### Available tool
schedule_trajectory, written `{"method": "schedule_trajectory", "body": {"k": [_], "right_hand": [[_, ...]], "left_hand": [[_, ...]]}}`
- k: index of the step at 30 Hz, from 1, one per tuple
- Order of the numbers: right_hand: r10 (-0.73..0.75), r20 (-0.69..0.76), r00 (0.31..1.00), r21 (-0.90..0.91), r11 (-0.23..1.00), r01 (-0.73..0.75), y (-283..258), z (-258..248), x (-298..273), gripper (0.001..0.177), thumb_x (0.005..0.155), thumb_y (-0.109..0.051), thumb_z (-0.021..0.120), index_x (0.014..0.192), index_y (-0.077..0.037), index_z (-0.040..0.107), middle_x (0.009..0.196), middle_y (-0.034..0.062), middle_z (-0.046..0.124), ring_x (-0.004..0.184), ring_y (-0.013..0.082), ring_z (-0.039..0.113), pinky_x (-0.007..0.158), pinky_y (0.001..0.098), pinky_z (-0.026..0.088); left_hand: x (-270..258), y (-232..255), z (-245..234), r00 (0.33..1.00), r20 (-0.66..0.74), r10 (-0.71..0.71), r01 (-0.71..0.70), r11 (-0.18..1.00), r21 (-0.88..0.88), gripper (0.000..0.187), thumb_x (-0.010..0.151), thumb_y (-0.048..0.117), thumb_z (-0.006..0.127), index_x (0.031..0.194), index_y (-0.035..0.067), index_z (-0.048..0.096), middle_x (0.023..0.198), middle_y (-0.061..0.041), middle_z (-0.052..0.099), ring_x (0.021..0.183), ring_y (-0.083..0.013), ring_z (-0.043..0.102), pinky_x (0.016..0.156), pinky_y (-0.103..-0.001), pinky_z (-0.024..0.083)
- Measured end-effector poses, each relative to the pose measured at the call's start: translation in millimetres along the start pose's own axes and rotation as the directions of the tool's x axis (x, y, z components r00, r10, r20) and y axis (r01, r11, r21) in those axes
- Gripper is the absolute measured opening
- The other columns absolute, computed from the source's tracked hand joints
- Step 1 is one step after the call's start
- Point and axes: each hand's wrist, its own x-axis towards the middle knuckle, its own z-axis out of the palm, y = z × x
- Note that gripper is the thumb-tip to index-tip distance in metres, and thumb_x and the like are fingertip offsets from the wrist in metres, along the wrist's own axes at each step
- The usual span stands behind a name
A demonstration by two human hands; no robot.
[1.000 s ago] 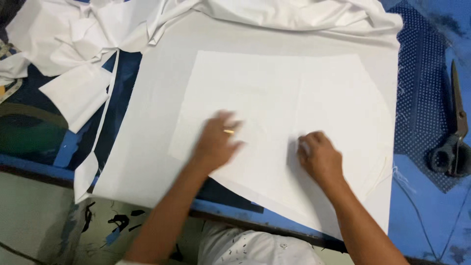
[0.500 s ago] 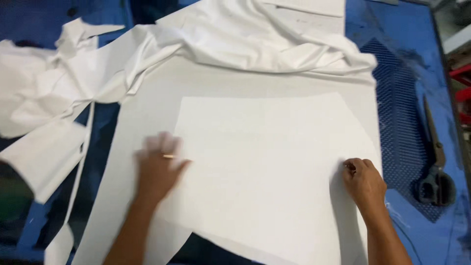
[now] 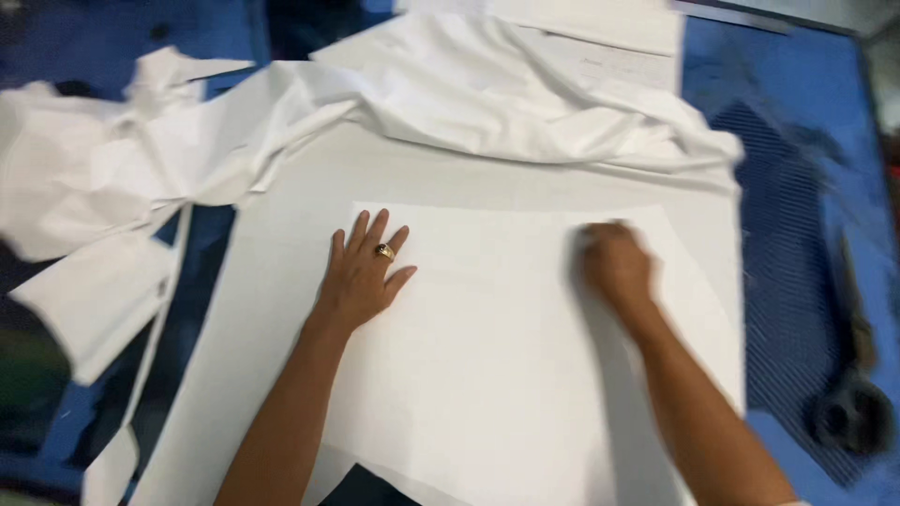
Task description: The person positions a paper pattern over white fabric on a table and uses shears to cut the fabric following the pattern edge.
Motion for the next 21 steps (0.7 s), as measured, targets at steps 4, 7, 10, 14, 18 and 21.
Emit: {"method": "schedule_trajectory", "body": {"k": [4,7,10,14,18,21], "right_hand": [[0.213,-0.059,0.975,-0.019,0.976,-0.215,92.8,-2.6,18.4,0.035,0.099,-0.016,0.058,0.129,-0.015,0.074,0.123,0.0232,0.069,0.112,0.0464,0.066,0.085,0.0635,0.054],[0.141,-0.254,0.957,-0.127,0.976,-0.178,112.3,-4.2,1.6,0.037,0.103,-0.024,0.058,0.131,-0.014,0.079,0.124,0.0251,0.071,0.107,0.047,0.067,0.081,0.059,0.054],[0.058,-0.309,0.949,-0.133,0.986,-0.103,103.7,-3.2,-8.8,0.034,0.106,-0.026,0.063,0.132,-0.013,0.08,0.125,0.0247,0.07,0.114,0.0439,0.063,0.08,0.058,0.055],[-0.275,-0.55,0.788,-0.271,0.952,0.143,145.9,24.1,-16.4,0.027,0.106,-0.014,0.076,0.129,-0.004,0.087,0.103,0.024,0.075,0.097,0.0397,0.071,0.087,0.0477,0.058],[-0.059,-0.308,0.95,-0.001,0.998,0.062,75.8,17.6,-103.5,0.039,0.113,-0.029,0.07,0.144,-0.006,0.077,0.124,0.0206,0.071,0.107,0.0366,0.07,0.097,0.0496,0.052],[-0.082,-0.29,0.954,0.16,0.978,0.133,1.1,-1.1,-171.5,0.029,0.107,-0.022,0.072,0.133,-0.009,0.077,0.127,0.0122,0.071,0.083,0.0247,0.067,0.079,0.0371,0.056]], "left_hand": [[-32.2,-90.4,1.3,0.967,-0.179,-0.182,0.185,0.983,-0.003,0.061,0.1,0.053,0.059,0.147,0.014,0.058,0.159,-0.024,0.045,0.147,-0.0485,0.038,0.107,-0.07,0.034],[-62.4,-116.9,-13.6,0.889,-0.401,-0.219,0.219,0.975,-0.045,0.054,0.102,0.039,0.062,0.14,0.001,0.063,0.151,-0.029,0.052,0.141,-0.053,0.043,0.102,-0.066,0.037],[-93.6,-95.5,-39.3,0.865,-0.463,-0.196,0.159,0.98,-0.118,0.04,0.099,0.018,0.065,0.133,-0.003,0.066,0.134,-0.026,0.061,0.126,-0.0469,0.056,0.1,-0.055,0.046],[-154.7,-77.2,-43.7,0.873,-0.38,-0.306,0.287,0.952,-0.105,0.035,0.087,0.0,0.066,0.122,-0.001,0.07,0.112,-0.018,0.063,0.105,-0.037,0.06,0.091,-0.048,0.051],[-241.9,-55.7,-61.1,0.804,-0.406,-0.435,0.426,0.897,-0.119,0.025,0.091,0.004,0.07,0.116,-0.001,0.073,0.11,-0.016,0.066,0.1,-0.0337,0.06,0.079,-0.045,0.053],[-302.3,-36.5,-60.2,0.776,-0.303,-0.553,0.535,0.832,-0.149,0.023,0.093,0.014,0.068,0.112,0.002,0.073,0.109,-0.016,0.067,0.101,-0.0334,0.061,0.083,-0.046,0.053]]}}
